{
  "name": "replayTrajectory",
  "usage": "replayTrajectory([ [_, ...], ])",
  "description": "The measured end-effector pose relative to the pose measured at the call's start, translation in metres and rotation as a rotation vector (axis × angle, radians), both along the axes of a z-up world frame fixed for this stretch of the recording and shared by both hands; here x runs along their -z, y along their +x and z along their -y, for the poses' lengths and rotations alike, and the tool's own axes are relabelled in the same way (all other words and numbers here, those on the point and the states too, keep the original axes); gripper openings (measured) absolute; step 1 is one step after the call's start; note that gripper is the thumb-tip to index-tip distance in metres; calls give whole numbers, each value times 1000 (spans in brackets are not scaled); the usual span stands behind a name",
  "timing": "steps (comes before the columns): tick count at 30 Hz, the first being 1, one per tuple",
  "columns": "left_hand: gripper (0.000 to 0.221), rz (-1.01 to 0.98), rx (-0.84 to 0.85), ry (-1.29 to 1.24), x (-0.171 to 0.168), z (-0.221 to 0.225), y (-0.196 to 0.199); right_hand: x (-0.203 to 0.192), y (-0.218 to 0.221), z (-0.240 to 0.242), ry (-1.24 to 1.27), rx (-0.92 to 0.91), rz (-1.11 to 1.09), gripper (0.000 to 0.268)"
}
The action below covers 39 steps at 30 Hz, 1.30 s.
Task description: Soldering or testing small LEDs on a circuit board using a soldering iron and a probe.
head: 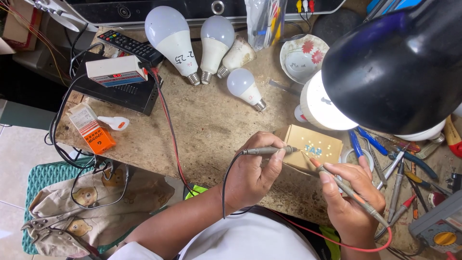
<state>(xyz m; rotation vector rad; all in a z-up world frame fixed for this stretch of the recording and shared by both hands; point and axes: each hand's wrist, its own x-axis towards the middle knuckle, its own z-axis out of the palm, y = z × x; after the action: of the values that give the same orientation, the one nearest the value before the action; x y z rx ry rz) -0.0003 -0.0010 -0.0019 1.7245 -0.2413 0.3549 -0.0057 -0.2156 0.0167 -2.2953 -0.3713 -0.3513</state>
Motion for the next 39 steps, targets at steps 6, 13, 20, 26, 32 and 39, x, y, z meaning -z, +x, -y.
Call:
replayTrajectory([
  [6, 21, 3, 8, 20, -1, -1, 0, 1, 0, 1, -3, 0, -10, 11],
  [13, 19, -14, 28, 43, -7, 3, 2, -6, 6, 1, 29, -19, 14, 12],
  [20, 12, 15, -35, 16, -4, 8, 3, -4, 6, 5, 59, -38, 39, 12],
  [26, 13, 25, -51, 18, -2, 9, 3, 7, 0, 19, 137, -28, 87, 14],
  [32, 11, 191, -76, -169, 17, 8, -2, 51, 7, 66, 80, 36, 376, 20],
  [39, 16, 205, -295, 102, 47, -25, -5, 71, 0, 79, -552, -171, 157, 27],
])
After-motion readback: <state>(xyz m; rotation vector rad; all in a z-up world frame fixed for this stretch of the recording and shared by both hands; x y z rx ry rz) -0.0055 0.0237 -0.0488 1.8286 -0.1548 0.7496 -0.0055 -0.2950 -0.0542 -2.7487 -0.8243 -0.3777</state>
